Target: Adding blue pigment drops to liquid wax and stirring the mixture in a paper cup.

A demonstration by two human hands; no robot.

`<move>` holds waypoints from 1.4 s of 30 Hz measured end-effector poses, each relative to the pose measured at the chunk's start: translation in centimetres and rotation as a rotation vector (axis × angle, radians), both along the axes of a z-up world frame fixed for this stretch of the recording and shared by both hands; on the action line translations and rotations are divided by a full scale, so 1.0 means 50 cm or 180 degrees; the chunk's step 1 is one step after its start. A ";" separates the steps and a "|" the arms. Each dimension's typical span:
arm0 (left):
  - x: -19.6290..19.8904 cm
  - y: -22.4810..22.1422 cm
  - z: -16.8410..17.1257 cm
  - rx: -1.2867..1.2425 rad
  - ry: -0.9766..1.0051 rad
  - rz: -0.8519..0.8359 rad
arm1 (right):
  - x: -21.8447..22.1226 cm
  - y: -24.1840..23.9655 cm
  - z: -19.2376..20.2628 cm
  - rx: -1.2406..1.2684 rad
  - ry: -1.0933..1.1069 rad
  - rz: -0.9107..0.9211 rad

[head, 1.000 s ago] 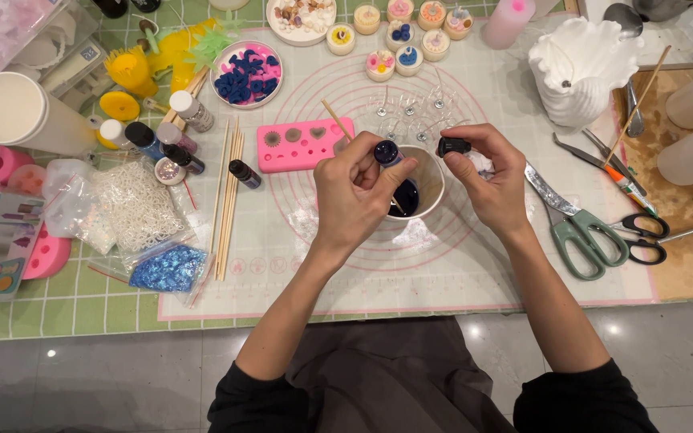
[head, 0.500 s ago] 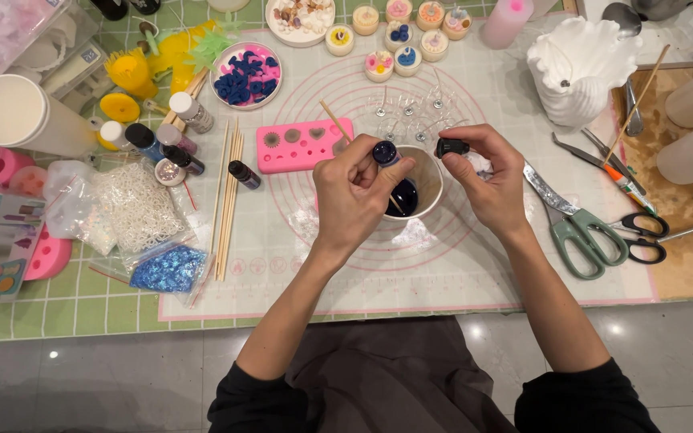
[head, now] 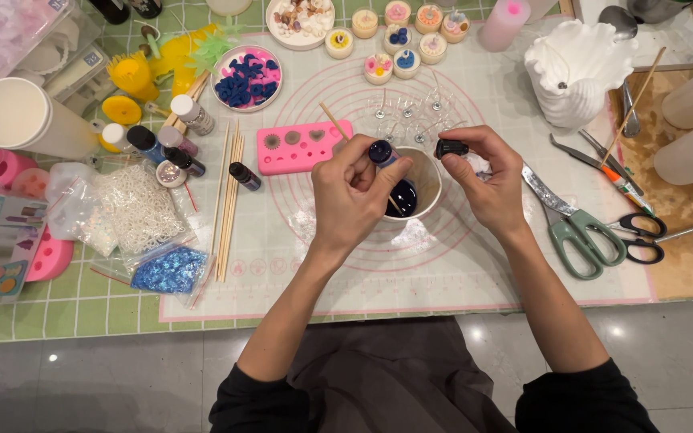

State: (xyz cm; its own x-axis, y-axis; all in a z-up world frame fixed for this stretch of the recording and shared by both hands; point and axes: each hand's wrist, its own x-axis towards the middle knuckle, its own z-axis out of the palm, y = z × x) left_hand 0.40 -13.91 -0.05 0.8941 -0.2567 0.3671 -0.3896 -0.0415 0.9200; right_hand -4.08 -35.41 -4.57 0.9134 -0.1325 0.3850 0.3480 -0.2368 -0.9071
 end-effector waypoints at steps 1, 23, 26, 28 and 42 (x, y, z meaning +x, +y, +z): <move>0.000 0.002 0.003 0.0000 -0.0004 -0.0003 | 0.000 0.000 0.000 0.0000 -0.0004 -0.0003; 0.002 0.003 -0.007 -0.0097 0.0119 -0.0001 | -0.001 0.000 0.002 0.0019 0.0033 0.0012; 0.002 0.010 -0.017 -0.0586 0.0283 -0.0288 | -0.004 0.001 0.011 -0.0039 0.0009 0.0044; 0.002 0.017 -0.021 -0.0979 0.0353 -0.0522 | -0.005 0.006 0.027 -0.0085 -0.0055 0.0099; -0.034 0.044 -0.005 -0.1839 0.1023 -0.1173 | -0.039 0.072 0.151 -0.0913 -0.0295 0.0242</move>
State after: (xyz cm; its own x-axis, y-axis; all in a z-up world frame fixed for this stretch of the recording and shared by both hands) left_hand -1.32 -11.69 -0.28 0.8733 -0.4056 0.2698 0.0061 0.5629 0.8265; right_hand -6.01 -31.79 2.95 0.8758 0.0608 0.4788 0.4525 -0.4487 -0.7707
